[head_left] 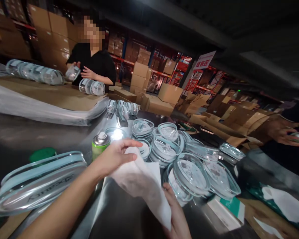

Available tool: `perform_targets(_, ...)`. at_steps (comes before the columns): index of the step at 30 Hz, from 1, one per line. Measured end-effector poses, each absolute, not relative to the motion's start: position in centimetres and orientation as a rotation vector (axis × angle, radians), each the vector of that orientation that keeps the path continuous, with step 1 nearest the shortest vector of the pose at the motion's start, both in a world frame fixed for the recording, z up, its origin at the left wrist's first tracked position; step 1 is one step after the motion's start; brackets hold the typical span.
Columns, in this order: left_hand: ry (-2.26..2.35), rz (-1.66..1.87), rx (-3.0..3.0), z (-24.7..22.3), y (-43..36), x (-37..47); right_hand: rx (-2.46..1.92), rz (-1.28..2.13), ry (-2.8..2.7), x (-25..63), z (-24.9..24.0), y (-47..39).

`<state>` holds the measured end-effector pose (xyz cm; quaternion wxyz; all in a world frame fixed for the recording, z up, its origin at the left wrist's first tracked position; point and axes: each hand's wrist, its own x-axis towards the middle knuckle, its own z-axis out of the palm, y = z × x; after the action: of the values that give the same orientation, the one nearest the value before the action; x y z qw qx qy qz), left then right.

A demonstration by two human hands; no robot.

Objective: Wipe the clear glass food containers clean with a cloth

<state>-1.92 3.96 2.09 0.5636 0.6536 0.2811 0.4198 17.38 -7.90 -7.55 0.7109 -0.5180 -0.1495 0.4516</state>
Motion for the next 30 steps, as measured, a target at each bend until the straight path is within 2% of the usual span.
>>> perform_targets(3, 0.677, 1.051, 1.650, 2.0, 4.4, -1.8, -1.162, 0.720, -0.350, 19.0, -6.2, -8.7)
perform_targets(7, 0.546, 1.063, 1.726, 1.3, 3.9, -0.7, -1.220, 0.094, -0.526, 21.3, -5.8, -10.2)
perform_targets(10, 0.495, 1.042, 1.761, 1.1, 3.0, -0.4, -1.185, -0.142, -0.689, 21.9, -5.9, -11.0)
perform_targets(16, 0.512, 1.293, 1.680, 1.4, 1.7, 0.1, -1.015, 0.038, -0.590, 21.7, -4.3, -11.2)
perform_targets(22, 0.529, 1.399, 1.373, 1.3, 1.9, 1.0, -1.120, 0.285, -0.680, 22.6, -5.0, -11.5)
perform_targets(25, 0.463, 1.452, 1.429, 1.4, 1.9, 0.9, -1.230, 0.227, -0.728, 23.3, -5.4, -11.7)
perform_targets(30, 0.466, 1.594, 1.737, 1.4, 1.5, 0.7, -1.230, -0.079, -0.722, 22.6, -4.8, -11.9)
